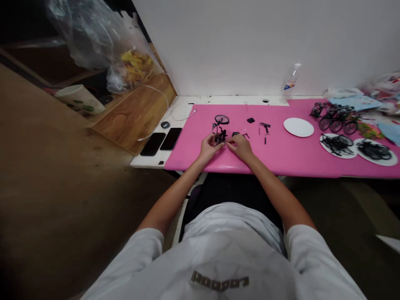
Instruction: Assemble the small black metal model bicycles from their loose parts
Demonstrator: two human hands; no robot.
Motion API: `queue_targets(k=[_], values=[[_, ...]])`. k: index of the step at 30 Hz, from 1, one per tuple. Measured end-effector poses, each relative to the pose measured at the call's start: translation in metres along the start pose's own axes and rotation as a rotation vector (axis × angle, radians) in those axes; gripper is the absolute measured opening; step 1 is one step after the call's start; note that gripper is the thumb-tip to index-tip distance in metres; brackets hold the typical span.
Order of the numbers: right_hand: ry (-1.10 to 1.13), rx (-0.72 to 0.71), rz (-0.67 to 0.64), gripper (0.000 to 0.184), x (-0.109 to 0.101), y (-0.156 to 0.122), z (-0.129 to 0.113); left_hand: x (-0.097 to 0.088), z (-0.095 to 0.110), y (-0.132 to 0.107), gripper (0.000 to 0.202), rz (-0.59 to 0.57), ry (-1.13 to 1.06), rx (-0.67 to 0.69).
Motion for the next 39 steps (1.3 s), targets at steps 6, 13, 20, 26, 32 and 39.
queue_targets(k=[6, 13, 20, 26, 32, 39], values=[[-0.006, -0.019, -0.024, 0.008, 0.0, -0.001, -0.003, -0.001, -0.002, -0.001, 0.059, -0.021, 0.121, 0.058], [-0.043, -0.004, -0.036, 0.008, 0.001, -0.001, -0.005, 0.0, 0.003, -0.003, 0.049, 0.016, 0.214, 0.063], [-0.048, -0.008, -0.021, 0.011, 0.002, -0.002, -0.004, 0.002, 0.014, -0.006, 0.046, 0.043, 0.18, 0.038], [-0.074, 0.002, -0.031, 0.01, 0.003, -0.002, -0.006, -0.002, 0.011, -0.005, 0.046, 0.077, 0.274, 0.068], [-0.082, 0.019, -0.026, 0.008, 0.003, -0.002, -0.004, -0.001, 0.003, -0.006, 0.039, 0.033, 0.247, 0.041], [-0.083, 0.035, -0.015, 0.012, 0.001, -0.002, -0.004, 0.002, 0.01, -0.01, 0.033, 0.033, 0.196, 0.025]])
Point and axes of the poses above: each hand's wrist, its own y-axis towards the middle knuckle, its own x-axis out of the palm, z = x × y, the point moved 3 cm from there along y, towards the middle knuckle, and after that the axes turned 1 degree about y, right-handed, at the moved point
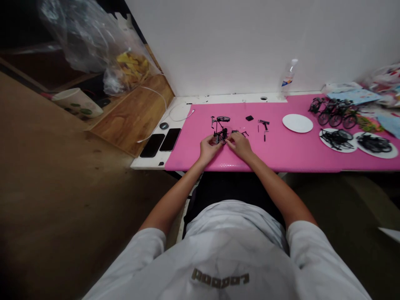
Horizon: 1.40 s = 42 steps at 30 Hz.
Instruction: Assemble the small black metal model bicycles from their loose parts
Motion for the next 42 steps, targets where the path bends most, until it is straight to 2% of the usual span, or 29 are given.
queue_targets(k=[5, 17, 31, 36, 42], values=[[-0.003, -0.009, -0.004, 0.013, 0.0001, 0.0002, 0.0008, 0.001, 0.0017, -0.0014, 0.032, 0.006, -0.047, -0.034], [0.007, -0.006, 0.021, 0.017, -0.0009, -0.0003, 0.0019, 0.0039, -0.0012, 0.001, 0.045, -0.038, -0.187, -0.028], [-0.072, -0.003, 0.062, 0.028, -0.0011, -0.003, 0.0046, 0.0035, -0.0031, 0.0021, 0.055, -0.026, -0.194, -0.061], [-0.096, -0.042, 0.042, 0.023, -0.0027, -0.0039, 0.0023, 0.0035, -0.0036, 0.0023, 0.057, -0.032, -0.189, -0.081], [-0.151, -0.102, 0.029, 0.027, -0.0025, -0.0044, -0.0003, 0.0044, -0.0043, 0.0037, 0.057, -0.037, -0.186, -0.101]])
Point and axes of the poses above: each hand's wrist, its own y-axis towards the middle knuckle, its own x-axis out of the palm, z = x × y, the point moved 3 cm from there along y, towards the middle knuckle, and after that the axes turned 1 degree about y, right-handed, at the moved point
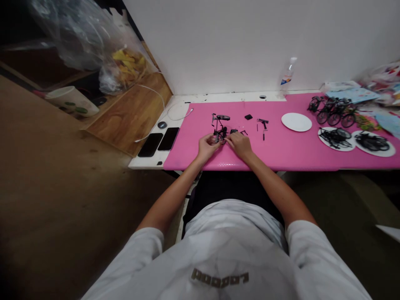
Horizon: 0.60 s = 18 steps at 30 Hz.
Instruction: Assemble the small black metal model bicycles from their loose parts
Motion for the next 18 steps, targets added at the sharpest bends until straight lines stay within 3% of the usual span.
queue_targets(k=[13, 18], values=[[-0.025, -0.072, -0.008, 0.031, 0.0015, -0.0002, 0.0023, 0.0003, -0.0009, 0.0005, 0.054, 0.0, -0.012, 0.007], [0.062, -0.035, 0.027, 0.024, 0.0034, 0.0001, 0.0075, 0.0014, -0.0046, 0.0022, 0.057, 0.011, -0.035, 0.029]])
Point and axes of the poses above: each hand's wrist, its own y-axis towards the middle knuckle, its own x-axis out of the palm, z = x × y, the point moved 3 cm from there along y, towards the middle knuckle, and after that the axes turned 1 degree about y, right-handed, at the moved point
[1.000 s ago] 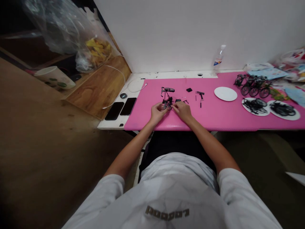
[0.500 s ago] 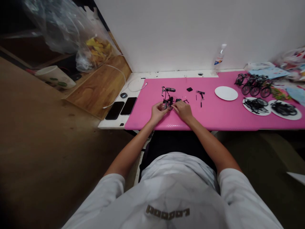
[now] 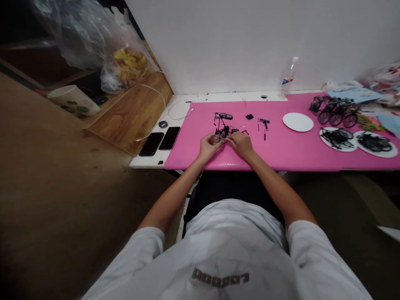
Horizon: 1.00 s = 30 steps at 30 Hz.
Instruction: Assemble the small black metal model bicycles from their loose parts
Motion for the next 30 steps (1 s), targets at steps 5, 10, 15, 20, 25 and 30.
queue_targets(k=[5, 10, 15, 20, 25, 30], values=[[0.067, 0.025, 0.017, 0.018, 0.002, 0.001, 0.001, -0.001, -0.001, 0.002, 0.053, 0.041, 0.031, 0.025], [0.1, 0.028, 0.036, 0.019, -0.002, 0.003, -0.007, -0.003, -0.001, 0.002, 0.049, 0.059, 0.092, 0.028], [0.124, 0.017, 0.062, 0.018, -0.006, 0.005, -0.013, -0.004, 0.0, 0.0, 0.049, 0.035, 0.112, 0.074], [0.12, 0.027, 0.036, 0.017, -0.006, 0.005, -0.013, -0.002, -0.002, -0.001, 0.05, 0.003, 0.039, 0.067], [0.121, 0.041, 0.036, 0.017, -0.006, 0.005, -0.012, -0.001, -0.006, 0.0, 0.048, 0.005, 0.019, 0.01], [0.133, 0.104, 0.031, 0.018, -0.006, 0.005, -0.008, -0.001, -0.003, -0.001, 0.053, 0.011, 0.026, -0.046]])
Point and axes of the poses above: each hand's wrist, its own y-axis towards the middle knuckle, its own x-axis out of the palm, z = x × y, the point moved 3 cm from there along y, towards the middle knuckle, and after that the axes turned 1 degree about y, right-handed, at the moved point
